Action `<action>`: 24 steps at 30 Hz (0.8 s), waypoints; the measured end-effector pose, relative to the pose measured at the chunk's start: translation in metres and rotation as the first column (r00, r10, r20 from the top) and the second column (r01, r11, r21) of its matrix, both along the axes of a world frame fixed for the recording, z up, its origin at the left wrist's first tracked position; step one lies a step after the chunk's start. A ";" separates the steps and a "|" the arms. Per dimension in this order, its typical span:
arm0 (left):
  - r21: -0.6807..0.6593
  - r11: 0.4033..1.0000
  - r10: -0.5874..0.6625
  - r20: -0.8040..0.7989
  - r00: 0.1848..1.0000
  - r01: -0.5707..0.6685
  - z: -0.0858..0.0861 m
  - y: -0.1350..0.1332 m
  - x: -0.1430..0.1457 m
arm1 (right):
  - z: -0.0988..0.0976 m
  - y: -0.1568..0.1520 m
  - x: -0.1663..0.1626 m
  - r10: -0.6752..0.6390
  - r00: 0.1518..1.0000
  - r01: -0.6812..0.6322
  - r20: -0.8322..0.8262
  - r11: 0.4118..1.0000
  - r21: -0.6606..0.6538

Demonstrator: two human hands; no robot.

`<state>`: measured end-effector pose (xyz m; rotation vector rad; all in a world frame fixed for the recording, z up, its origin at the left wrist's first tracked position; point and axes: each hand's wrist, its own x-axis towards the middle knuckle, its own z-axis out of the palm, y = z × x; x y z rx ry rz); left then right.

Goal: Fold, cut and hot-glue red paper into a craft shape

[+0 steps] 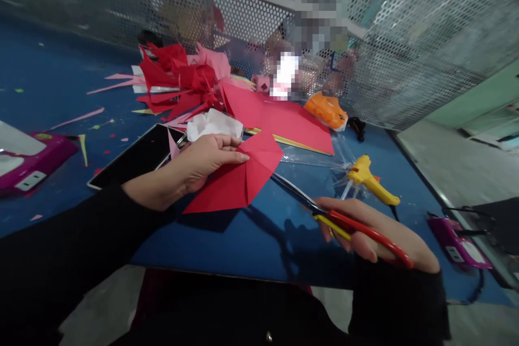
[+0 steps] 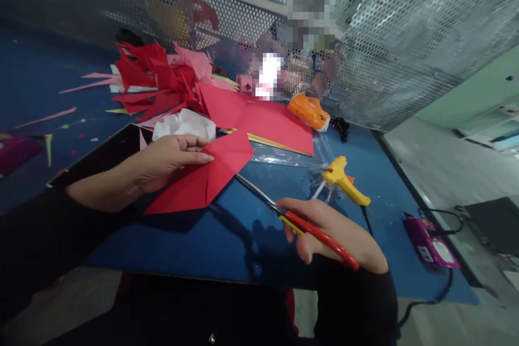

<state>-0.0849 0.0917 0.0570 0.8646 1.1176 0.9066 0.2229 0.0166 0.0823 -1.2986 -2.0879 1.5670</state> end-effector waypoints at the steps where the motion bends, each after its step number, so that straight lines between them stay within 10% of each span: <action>1: 0.008 1.000 -0.004 -0.002 1.000 0.004 0.001 0.000 -0.001 | 0.000 -0.003 0.006 0.016 0.999 -0.017 -0.036 1.000 -0.014; 5: 0.054 0.991 -0.119 -0.020 0.993 0.120 0.003 -0.001 -0.004 | -0.002 -0.012 0.004 -0.181 0.951 0.211 -0.250 0.973 0.099; 9: 0.038 0.957 -0.288 0.005 0.958 0.287 0.007 -0.007 -0.006 | 0.009 0.004 -0.035 -0.383 0.917 0.398 -0.112 0.890 0.224; 14: 0.030 0.931 -0.364 -0.010 0.931 0.364 0.001 -0.010 -0.004 | 0.020 0.063 -0.067 -0.505 0.735 0.211 0.452 0.804 0.556; 24: 0.036 0.931 -0.361 -0.068 0.930 0.364 -0.020 -0.006 -0.001 | -0.018 0.149 -0.079 -0.621 0.484 0.110 0.617 0.742 0.661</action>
